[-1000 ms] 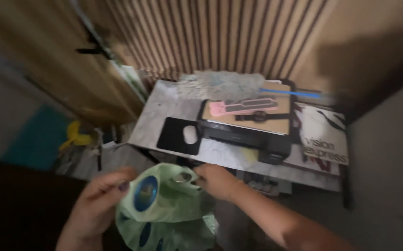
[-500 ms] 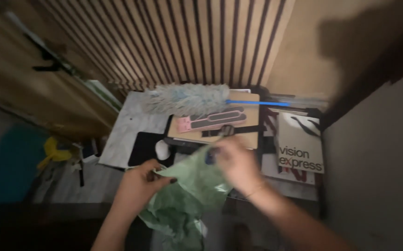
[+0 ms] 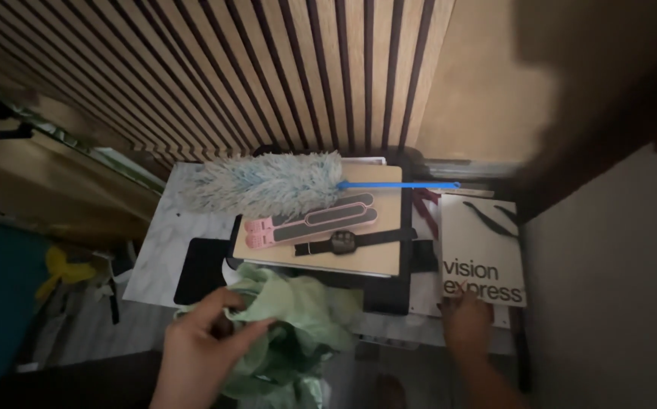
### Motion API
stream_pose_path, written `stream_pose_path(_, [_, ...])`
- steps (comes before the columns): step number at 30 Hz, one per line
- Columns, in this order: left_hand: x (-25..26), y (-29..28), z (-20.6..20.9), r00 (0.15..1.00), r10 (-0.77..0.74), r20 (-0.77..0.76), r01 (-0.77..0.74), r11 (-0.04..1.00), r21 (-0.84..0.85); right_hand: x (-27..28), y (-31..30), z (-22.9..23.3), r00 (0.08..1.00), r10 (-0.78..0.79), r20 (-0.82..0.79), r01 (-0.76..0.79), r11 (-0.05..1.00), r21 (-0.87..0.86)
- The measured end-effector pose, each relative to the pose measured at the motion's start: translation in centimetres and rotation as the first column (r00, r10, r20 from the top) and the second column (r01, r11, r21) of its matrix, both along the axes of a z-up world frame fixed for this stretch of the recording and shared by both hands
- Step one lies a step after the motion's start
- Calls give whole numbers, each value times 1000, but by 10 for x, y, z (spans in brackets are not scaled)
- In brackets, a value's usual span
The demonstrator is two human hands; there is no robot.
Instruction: The person retrieves a light green curtain from a pile of clothes, places it on a table, and then uses thumbtacks to attach the curtain to a wooden surface. The person opens a box of thumbtacks, takes one out, and pins the curtain to the wood.
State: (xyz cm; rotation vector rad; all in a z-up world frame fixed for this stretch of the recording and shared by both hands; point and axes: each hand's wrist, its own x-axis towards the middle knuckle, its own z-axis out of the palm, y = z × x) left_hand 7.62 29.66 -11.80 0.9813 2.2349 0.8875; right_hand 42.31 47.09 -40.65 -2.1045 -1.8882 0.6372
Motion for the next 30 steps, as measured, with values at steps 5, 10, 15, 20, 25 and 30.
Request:
stream_pose_path(5, [2, 19, 5, 996, -46, 77, 46, 999, -2, -7, 9, -32, 989, -43, 141, 16, 983, 185])
stream_pose_path(10, [11, 29, 22, 981, -180, 78, 179, 984, 23, -20, 1, 2, 987, -64, 150, 61, 998, 27])
stream_pose_path(15, [14, 19, 22, 952, -305, -28, 305, 934, 184, -21, -13, 13, 1000, 6, -3, -5, 982, 187])
stream_pose_path(20, [-9, -12, 20, 939, -323, -114, 343, 880, 329, -6, -43, 15, 999, 51, 15, -53, 970, 239])
stream_pose_path(25, [-51, -42, 37, 951, -310, 17, 283, 889, 360, -6, -38, 97, 967, 214, 138, -249, 908, 337])
stream_pose_path(30, [-90, -61, 54, 982, -188, -14, 173, 868, 465, -19, 2, 215, 922, 387, -8, -323, 780, 536])
